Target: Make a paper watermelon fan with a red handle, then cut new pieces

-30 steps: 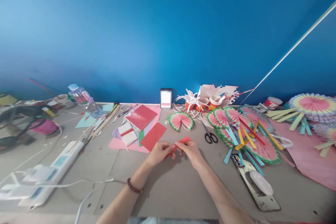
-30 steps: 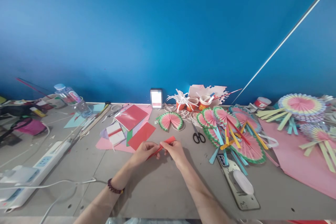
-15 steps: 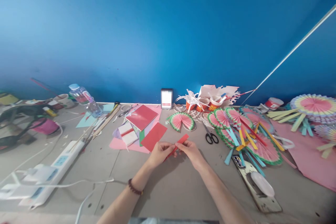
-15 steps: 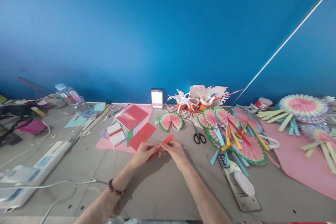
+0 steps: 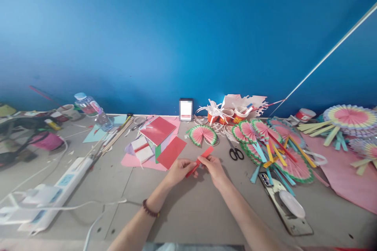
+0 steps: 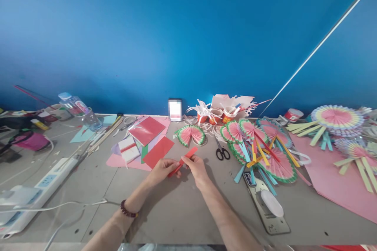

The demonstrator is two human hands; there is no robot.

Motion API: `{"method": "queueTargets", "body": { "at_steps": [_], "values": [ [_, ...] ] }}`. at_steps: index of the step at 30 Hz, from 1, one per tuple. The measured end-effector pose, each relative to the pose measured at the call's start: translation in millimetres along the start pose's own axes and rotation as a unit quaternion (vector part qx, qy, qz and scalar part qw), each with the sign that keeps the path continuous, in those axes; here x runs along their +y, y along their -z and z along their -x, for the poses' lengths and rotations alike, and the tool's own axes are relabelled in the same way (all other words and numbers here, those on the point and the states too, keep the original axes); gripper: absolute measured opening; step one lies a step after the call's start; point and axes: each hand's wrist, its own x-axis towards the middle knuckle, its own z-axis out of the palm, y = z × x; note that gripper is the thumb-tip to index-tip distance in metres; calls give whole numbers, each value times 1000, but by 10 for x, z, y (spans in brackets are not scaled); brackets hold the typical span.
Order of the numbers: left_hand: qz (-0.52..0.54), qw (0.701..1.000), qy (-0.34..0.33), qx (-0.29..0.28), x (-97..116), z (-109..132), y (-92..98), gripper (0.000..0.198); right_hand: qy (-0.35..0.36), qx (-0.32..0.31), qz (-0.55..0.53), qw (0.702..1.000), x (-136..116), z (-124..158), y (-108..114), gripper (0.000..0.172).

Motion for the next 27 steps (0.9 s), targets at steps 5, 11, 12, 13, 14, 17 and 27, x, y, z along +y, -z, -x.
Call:
{"method": "queueTargets", "body": {
  "at_steps": [5, 11, 12, 13, 14, 17, 27],
  "values": [
    [-14, 1000, -9, -1, -20, -2, -3, 46, 2, -1, 3, 1000, 36, -20, 14, 36],
    [-53, 998, -19, 5, 43, 24, -18, 45, -6, 0, 6, 1000, 53, -28, 29, 36],
    [-50, 999, -17, 7, 47, 25, -20, 45, -7, -2, 3, 1000, 52, -25, 27, 36],
    [-45, 999, -14, 9, 47, 26, -22, 44, -6, -3, 0, 1000, 50, -21, 25, 35],
    [-41, 999, -11, 11, 45, 26, -24, 44, -5, -2, -1, 1000, 45, -16, 23, 35],
    [-37, 999, -9, 20, 39, 27, -27, 46, 1, 0, 4, 1000, 23, 2, 22, 37],
    [-19, 999, -20, 19, -23, 2, -43, 45, -35, -98, 9, 995, -14, 46, 13, 34]
  ]
}}
